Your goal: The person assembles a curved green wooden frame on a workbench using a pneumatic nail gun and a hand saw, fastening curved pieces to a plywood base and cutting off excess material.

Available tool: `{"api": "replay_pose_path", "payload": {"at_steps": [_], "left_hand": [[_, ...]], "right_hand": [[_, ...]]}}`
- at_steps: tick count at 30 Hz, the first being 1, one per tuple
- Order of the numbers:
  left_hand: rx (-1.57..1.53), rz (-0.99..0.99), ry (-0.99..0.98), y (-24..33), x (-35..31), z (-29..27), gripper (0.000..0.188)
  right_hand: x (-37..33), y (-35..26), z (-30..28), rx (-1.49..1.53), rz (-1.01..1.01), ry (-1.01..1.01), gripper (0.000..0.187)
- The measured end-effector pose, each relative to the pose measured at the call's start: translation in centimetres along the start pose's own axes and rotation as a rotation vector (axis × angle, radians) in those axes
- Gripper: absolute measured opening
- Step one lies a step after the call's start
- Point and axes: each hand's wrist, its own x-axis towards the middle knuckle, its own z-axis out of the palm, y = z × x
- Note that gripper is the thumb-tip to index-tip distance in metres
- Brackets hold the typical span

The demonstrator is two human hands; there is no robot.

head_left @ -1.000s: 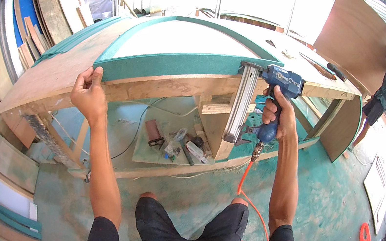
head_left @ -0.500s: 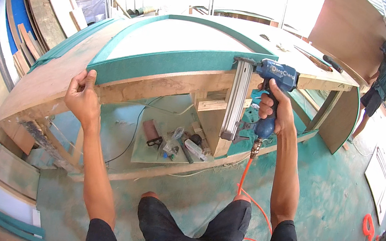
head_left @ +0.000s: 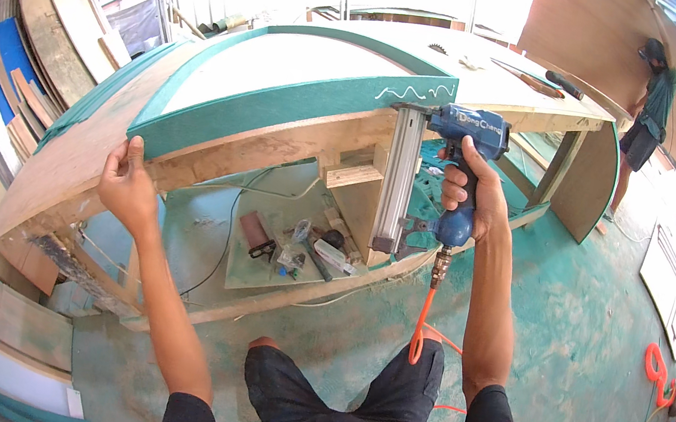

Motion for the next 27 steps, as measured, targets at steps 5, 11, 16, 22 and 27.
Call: {"api": "replay_pose_path", "payload": {"at_steps": [5, 11, 16, 22, 27], "left_hand": [[0.047, 0.015, 0.037, 0.4, -0.7, 0.3, 0.028], [0.026, 0.019, 0.05, -0.1, -0.1, 0.2, 0.026], [0.001, 0.023, 0.017, -0.2, -0.1, 0.0, 0.026], [0.014, 0.019, 0.001, 0.0, 0.0, -0.1, 0.027], [0.001, -0.002, 0.0, 0.4, -0.2, 0.0, 0.026]], "right_hand": [[0.8, 0.7, -0.4, 0.005, -0.016, 0.002, 0.039], [1.7, 2.4, 1.2, 0.011, 0.015, -0.005, 0.035], [1.8, 1.5, 0.2, -0.015, -0.002, -0.029, 0.035], [1.5, 2.6, 1.1, -0.013, 0.024, 0.005, 0.034], [1.7, 1.8, 0.7, -0.037, -0.028, 0.01, 0.039]]}}
